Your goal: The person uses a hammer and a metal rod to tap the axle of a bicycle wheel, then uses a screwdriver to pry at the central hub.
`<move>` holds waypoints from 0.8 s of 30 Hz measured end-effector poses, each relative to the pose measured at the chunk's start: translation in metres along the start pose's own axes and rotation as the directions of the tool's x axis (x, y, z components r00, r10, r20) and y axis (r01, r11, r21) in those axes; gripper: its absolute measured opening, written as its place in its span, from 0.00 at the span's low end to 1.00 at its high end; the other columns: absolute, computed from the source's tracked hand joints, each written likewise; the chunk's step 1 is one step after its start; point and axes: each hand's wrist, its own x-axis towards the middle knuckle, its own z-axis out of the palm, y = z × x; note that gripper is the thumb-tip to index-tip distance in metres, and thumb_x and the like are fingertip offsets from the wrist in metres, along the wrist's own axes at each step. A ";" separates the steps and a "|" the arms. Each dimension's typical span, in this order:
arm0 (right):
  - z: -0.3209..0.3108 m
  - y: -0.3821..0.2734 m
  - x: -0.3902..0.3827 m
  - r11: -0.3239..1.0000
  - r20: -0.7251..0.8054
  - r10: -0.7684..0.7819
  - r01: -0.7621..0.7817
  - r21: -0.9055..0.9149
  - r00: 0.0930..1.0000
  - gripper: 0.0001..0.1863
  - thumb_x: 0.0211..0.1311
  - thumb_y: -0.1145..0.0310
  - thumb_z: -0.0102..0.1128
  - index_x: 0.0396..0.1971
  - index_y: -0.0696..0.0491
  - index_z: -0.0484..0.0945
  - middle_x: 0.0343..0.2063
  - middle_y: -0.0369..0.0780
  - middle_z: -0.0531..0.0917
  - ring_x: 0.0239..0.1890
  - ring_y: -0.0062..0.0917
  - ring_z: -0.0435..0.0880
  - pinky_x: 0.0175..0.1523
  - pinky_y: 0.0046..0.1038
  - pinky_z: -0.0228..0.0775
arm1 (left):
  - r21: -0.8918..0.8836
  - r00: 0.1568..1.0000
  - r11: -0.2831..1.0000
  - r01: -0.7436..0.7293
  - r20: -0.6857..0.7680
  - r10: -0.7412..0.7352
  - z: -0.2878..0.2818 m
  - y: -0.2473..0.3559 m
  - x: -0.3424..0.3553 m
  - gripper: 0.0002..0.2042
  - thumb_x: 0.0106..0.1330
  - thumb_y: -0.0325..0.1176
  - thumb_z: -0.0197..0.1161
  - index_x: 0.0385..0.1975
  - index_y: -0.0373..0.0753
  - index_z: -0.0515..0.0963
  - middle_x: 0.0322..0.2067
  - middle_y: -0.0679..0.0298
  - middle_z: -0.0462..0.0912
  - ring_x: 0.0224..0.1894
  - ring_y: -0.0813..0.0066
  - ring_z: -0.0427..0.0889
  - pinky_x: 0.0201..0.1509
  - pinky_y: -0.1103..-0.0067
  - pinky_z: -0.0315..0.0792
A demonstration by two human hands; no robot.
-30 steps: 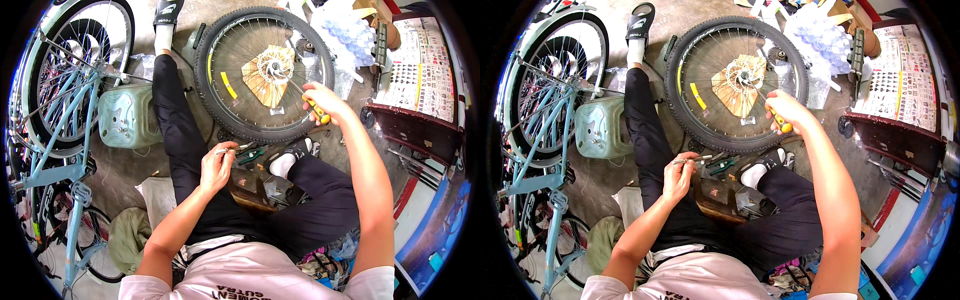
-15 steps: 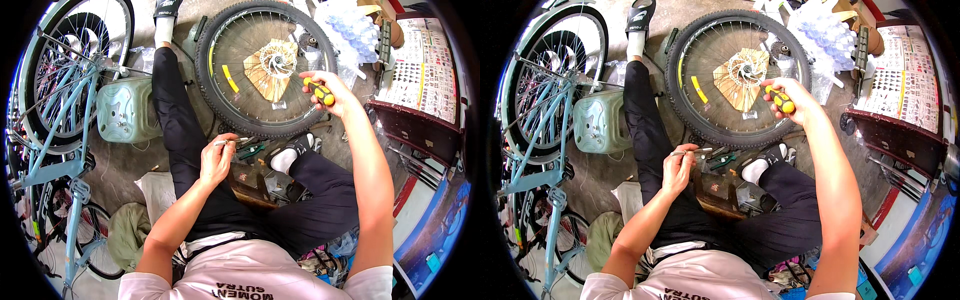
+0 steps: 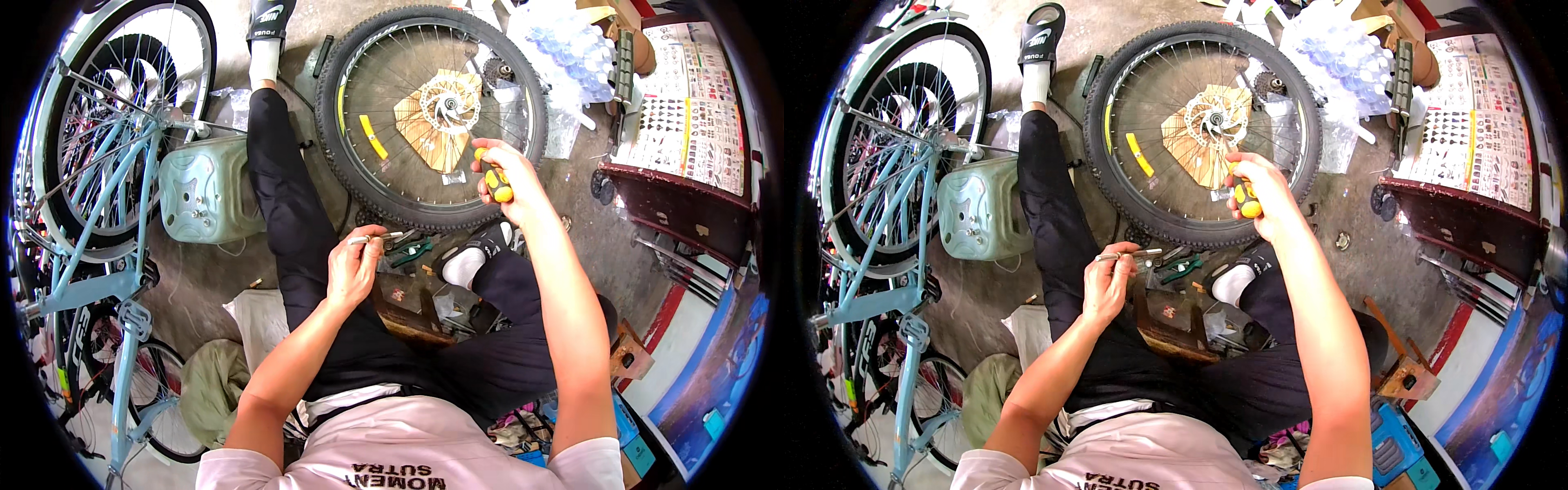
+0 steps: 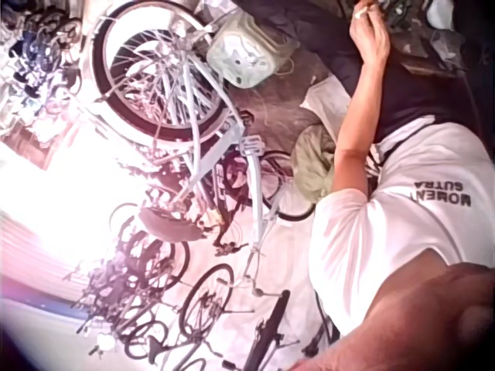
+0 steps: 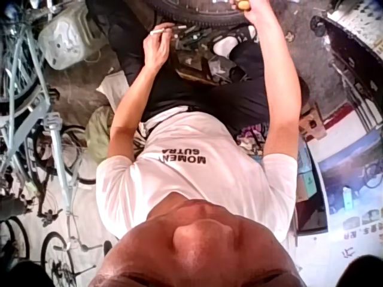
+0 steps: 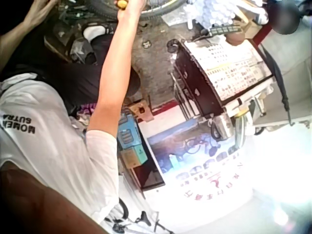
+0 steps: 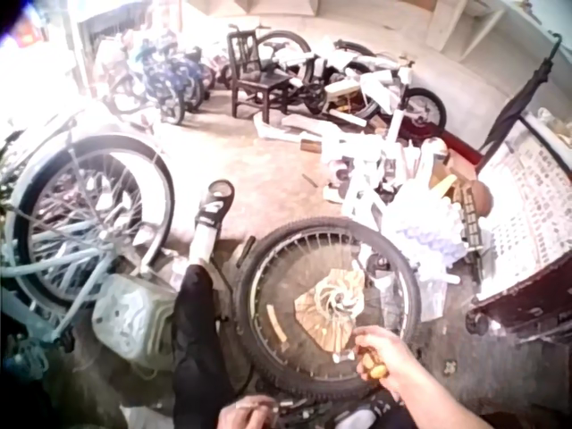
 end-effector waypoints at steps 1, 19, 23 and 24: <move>0.000 0.002 0.002 0.999 -0.004 0.001 -0.001 0.040 1.000 0.19 0.65 0.67 0.54 0.56 0.49 0.76 0.32 0.38 0.81 0.22 0.25 0.79 0.24 0.30 0.70 | 0.000 1.000 1.000 0.006 0.004 -0.006 0.001 0.000 0.000 0.14 0.80 0.38 0.56 0.49 0.33 0.81 0.27 0.63 0.82 0.31 0.76 0.82 0.38 0.77 0.76; 0.044 0.052 0.045 0.895 -0.116 -0.375 0.392 0.211 0.920 0.13 0.74 0.58 0.58 0.47 0.50 0.82 0.40 0.34 0.82 0.41 0.19 0.80 0.46 0.24 0.74 | -0.003 0.996 0.996 -0.087 -0.001 0.087 0.042 0.095 0.093 0.20 0.67 0.36 0.73 0.54 0.35 0.77 0.27 0.70 0.78 0.26 0.87 0.69 0.30 0.83 0.66; 0.064 0.050 0.058 0.842 -0.108 -0.523 0.532 0.086 0.845 0.15 0.75 0.57 0.57 0.46 0.53 0.82 0.42 0.36 0.84 0.43 0.22 0.80 0.50 0.26 0.73 | 0.130 0.961 0.966 -0.225 -0.136 0.242 0.047 0.093 0.114 0.25 0.60 0.45 0.79 0.51 0.37 0.81 0.30 0.55 0.88 0.32 0.63 0.90 0.37 0.72 0.81; 0.058 0.053 0.069 0.850 -0.027 -0.526 0.524 -0.043 0.850 0.17 0.75 0.54 0.58 0.46 0.53 0.82 0.36 0.35 0.85 0.37 0.21 0.81 0.45 0.27 0.74 | 0.171 0.953 0.959 -0.225 -0.166 0.253 0.044 0.092 0.117 0.23 0.61 0.45 0.78 0.50 0.37 0.81 0.33 0.52 0.89 0.34 0.64 0.91 0.39 0.71 0.83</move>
